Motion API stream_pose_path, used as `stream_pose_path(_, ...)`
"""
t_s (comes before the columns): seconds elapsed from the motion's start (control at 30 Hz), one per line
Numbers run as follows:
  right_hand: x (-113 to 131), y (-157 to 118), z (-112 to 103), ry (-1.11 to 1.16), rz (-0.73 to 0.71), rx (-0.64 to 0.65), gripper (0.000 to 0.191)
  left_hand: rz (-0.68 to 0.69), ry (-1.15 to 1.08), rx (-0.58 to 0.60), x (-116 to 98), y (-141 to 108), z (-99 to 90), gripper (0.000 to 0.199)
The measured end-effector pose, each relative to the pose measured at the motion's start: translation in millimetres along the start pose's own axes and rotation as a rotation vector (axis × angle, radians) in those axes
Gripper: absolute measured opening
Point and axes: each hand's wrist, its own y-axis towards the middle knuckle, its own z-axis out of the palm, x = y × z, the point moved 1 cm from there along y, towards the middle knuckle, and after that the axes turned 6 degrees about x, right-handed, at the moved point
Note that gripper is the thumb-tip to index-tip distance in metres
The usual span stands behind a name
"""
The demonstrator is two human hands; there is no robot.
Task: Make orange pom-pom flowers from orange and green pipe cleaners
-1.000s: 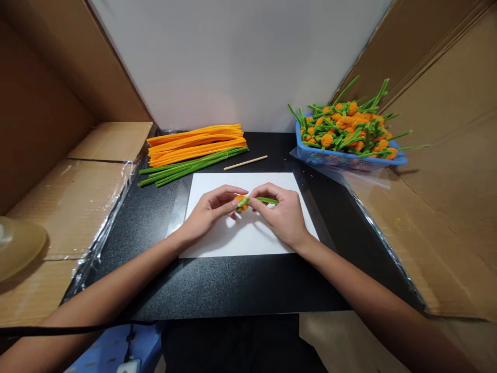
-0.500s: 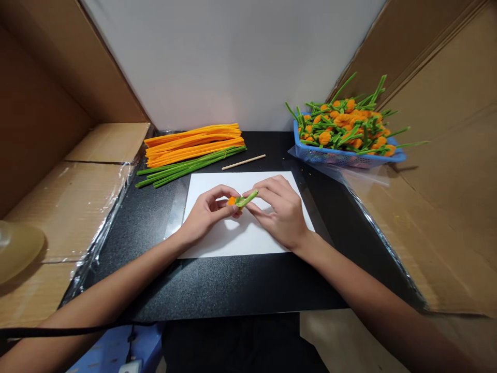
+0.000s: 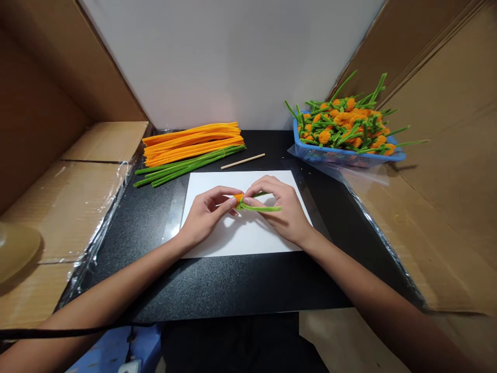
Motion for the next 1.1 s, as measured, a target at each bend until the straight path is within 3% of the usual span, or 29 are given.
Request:
stream_pose_path(0.23,4.2,-1.5,3.9,-0.147,0.021,0.044,0.013,0.082,0.12,-0.02,0.1,-1.6,0.8,0.013)
stream_pose_path(0.37,6.7,-3.5,4.4,-0.257,0.062,0.004,0.012,0.169,0.248,0.01,0.6,-2.7,-0.8,0.013)
stream_pose_path(0.5,7.9,-6.6,6.1,-0.361,-0.005,-0.037,0.007,0.224,0.369,0.005,-2.4,-3.9,-1.3,0.013)
stream_pose_path(0.67,7.7,-8.9,10.7,-0.442,-0.074,-0.083,0.013,0.232,0.336,-0.018,-5.6,-5.6,1.1,0.023)
stream_pose_path(0.93,4.3,-7.2,11.6,-0.35,-0.008,-0.093,0.009,0.14,0.249,0.003,1.0,-5.6,2.8,0.023)
stream_pose_path(1.1,6.3,-9.5,12.6,-0.409,-0.085,-0.072,0.013,0.232,0.323,-0.017,1.9,-8.3,2.3,0.024)
